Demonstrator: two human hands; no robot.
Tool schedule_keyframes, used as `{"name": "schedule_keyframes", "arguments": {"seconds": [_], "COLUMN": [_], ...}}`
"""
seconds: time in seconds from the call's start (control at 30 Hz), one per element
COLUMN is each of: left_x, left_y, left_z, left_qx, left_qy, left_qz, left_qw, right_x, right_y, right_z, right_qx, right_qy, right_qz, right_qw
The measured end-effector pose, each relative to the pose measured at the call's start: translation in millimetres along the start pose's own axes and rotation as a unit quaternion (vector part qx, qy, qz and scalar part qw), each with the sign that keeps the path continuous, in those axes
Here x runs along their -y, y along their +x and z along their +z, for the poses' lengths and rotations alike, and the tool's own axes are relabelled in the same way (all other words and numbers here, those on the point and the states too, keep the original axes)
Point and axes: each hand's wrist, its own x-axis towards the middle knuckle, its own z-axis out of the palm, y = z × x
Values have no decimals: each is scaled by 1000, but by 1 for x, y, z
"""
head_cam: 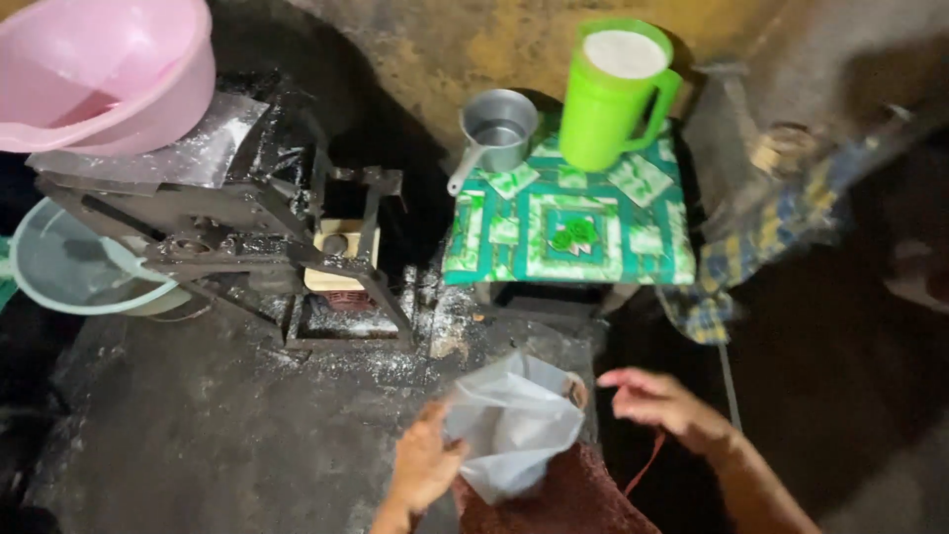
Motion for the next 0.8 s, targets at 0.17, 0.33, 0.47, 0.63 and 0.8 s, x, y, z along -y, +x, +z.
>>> {"name": "schedule_keyframes", "arguments": {"seconds": [0.17,0.33,0.47,0.63,0.8], "left_x": [-20,-125,-189,-260,-245], "left_y": [72,157,218,223,276], "left_z": [-57,-121,-144,-184,-184], "left_qx": [-172,-165,-144,-36,-68], "left_qy": [-50,-59,-28,-112,-240], "left_qz": [89,63,175,108,123], "left_qw": [980,983,974,987,961], "right_x": [22,67,110,113,113], "right_y": [114,241,327,368,372], "right_z": [-101,-202,-234,-235,-238], "right_qx": [-247,-220,-507,-525,-466], "right_qy": [151,432,255,242,365], "right_qz": [-102,-256,-310,-293,-336], "right_qw": [952,836,763,762,732]}}
